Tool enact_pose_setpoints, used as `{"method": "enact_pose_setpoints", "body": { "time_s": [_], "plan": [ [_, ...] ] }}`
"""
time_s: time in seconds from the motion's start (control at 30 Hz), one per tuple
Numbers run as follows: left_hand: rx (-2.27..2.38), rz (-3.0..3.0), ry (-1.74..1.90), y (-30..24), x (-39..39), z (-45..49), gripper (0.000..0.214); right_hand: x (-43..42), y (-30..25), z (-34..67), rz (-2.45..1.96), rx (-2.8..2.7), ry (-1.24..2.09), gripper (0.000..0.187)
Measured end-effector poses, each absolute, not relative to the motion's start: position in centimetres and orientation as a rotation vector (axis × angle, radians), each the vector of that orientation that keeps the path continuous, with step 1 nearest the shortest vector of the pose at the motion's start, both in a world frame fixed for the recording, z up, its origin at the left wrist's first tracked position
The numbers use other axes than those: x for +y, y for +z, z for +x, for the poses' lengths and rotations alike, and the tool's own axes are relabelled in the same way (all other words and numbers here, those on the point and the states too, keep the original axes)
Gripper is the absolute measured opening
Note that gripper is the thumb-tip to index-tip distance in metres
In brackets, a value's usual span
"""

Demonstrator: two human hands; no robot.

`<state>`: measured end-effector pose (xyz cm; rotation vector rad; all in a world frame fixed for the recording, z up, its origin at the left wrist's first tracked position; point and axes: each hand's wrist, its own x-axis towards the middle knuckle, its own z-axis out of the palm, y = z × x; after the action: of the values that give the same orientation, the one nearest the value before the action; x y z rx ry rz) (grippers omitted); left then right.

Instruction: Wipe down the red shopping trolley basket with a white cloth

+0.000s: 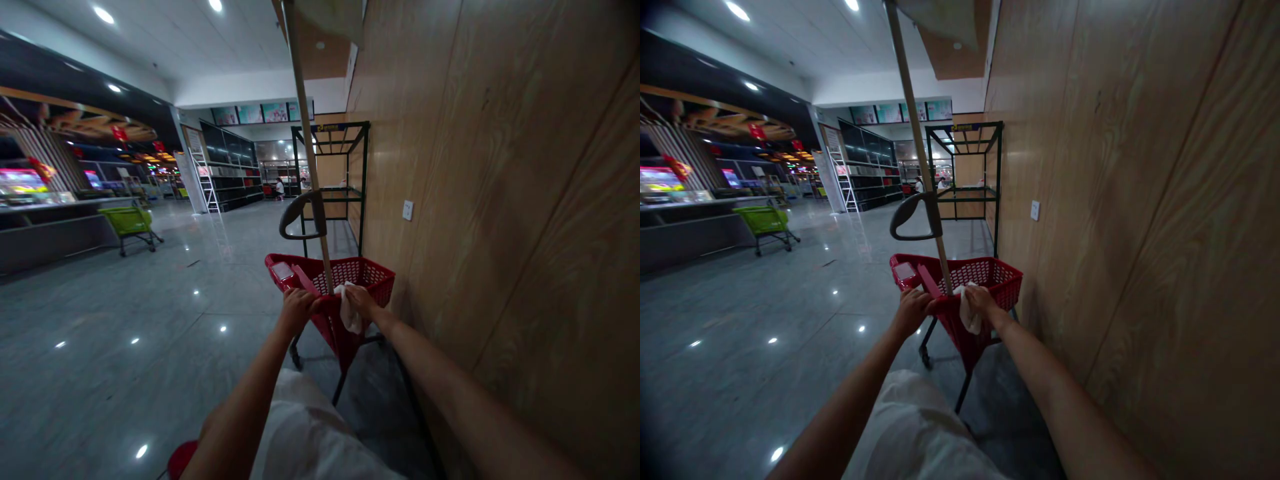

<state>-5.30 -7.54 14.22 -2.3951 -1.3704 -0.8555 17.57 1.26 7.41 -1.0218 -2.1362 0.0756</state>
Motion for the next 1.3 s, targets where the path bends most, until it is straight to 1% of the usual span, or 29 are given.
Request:
{"method": "enact_pose_setpoints", "body": {
  "time_s": [0.13,0.23,0.3,0.37,0.43,0.53,0.63,0.8,0.9,0.97,1.03,1.2,1.23,1.3],
  "plan": [
    [-1.461,-2.376,-0.839,14.5,-7.7,-8.9,0.030,1.5,6.7,17.0,-1.099,-2.183,0.055,0.031],
    [-1.549,-2.229,-0.875,14.0,-8.0,-10.8,0.028,1.1,6.2,15.4,-1.101,-2.211,0.064,0.032],
    [-1.531,-2.075,-0.942,13.4,-8.0,-10.7,0.032,0.7,6.3,14.0,-1.120,-2.233,0.070,0.031],
    [-1.417,-2.044,-0.949,12.7,-7.8,-9.6,0.037,0.3,6.5,12.4,-1.154,-2.248,0.074,0.029],
    [-1.275,-2.189,-0.826,12.0,-7.3,-8.1,0.039,0.0,6.8,10.9,-1.178,-2.267,0.080,0.027],
    [-1.297,-2.294,-0.635,11.1,-6.4,-6.6,0.033,-0.4,6.8,10.0,-1.204,-2.301,0.090,0.025],
    [-1.367,-2.269,-0.553,10.7,-5.8,-7.1,0.026,-0.9,6.0,12.1,-1.275,-2.321,0.049,0.025],
    [-1.387,-2.249,-0.446,11.2,-5.5,-8.4,0.022,-2.6,3.8,18.6,-1.414,-2.343,-0.074,0.033],
    [-1.433,-2.235,-0.433,11.3,-5.6,-8.1,0.019,-3.4,3.1,19.6,-1.482,-2.313,-0.130,0.034],
    [-1.468,-2.206,-0.438,11.2,-5.7,-8.0,0.018,-3.4,3.0,18.5,-1.455,-2.303,-0.135,0.032],
    [-1.489,-2.183,-0.446,11.0,-5.7,-8.0,0.016,-3.1,3.4,16.4,-1.384,-2.293,-0.109,0.036],
    [-1.516,-2.169,-0.461,10.6,-5.7,-8.9,0.018,-1.3,5.4,10.8,-1.274,-2.202,0.040,0.057],
    [-1.518,-2.166,-0.468,10.5,-5.6,-9.2,0.019,-0.9,5.8,10.0,-1.247,-2.203,0.072,0.056],
    [-1.517,-2.153,-0.494,10.3,-5.4,-9.7,0.020,-0.1,6.3,8.8,-1.189,-2.242,0.137,0.044]
  ]
}}
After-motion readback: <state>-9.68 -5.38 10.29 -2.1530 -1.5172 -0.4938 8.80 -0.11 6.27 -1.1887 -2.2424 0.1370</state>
